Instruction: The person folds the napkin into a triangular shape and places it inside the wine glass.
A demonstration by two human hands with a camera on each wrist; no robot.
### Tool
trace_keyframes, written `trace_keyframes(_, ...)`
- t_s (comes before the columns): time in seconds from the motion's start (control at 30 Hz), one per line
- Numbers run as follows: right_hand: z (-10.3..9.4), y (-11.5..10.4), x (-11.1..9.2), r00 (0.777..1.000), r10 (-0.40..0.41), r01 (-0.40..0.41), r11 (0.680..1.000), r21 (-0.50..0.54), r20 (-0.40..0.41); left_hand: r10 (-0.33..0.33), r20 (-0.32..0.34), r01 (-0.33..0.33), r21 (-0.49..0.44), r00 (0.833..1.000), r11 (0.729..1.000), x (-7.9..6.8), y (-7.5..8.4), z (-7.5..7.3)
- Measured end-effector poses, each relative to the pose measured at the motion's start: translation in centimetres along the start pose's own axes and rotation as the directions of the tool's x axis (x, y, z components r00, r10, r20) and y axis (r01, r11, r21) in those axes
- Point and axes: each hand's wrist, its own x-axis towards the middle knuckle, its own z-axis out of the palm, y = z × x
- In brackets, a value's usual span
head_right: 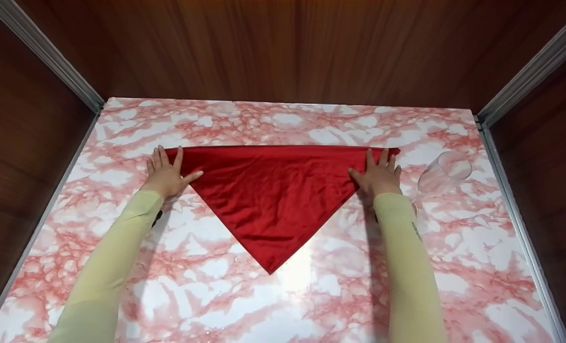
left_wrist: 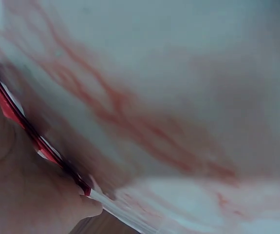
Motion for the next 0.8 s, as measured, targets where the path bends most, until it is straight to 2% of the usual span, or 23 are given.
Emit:
trace_keyframes(0.27, -0.1, 0.0, -0.1, 1.0, -0.014, 0.014, 1.0, -0.011, -0.008, 0.017, -0.008, -0.016, 0.065, 1.0, 0.998, -0.3, -0.1, -0.1)
trace_keyframes(0.37, -0.1, 0.0, -0.2, 1.0, -0.016, 0.015, 1.0, -0.021, -0.021, 0.06, -0.017, -0.058, 0.11, 0.998, 0.992, -0.7, 0.4, -0.1)
trace_keyframes(0.43, 0.1, 0.0, -0.2, 0.999, -0.018, 0.017, 0.999, -0.029, -0.032, 0.111, -0.014, -0.109, 0.124, 0.994, 0.986, -1.1, 0.9, 0.0)
trace_keyframes(0.67, 1.0, -0.5, -0.3, 0.998, -0.038, 0.035, 0.997, -0.066, -0.048, 0.301, 0.033, -0.302, 0.153, 0.953, 0.941, -3.8, 3.6, 0.8)
trace_keyframes(0.8, 1.5, -0.5, -0.7, 0.997, -0.044, 0.039, 0.996, -0.076, -0.064, 0.397, 0.054, -0.399, 0.188, 0.916, 0.897, -5.6, 5.3, 1.7)
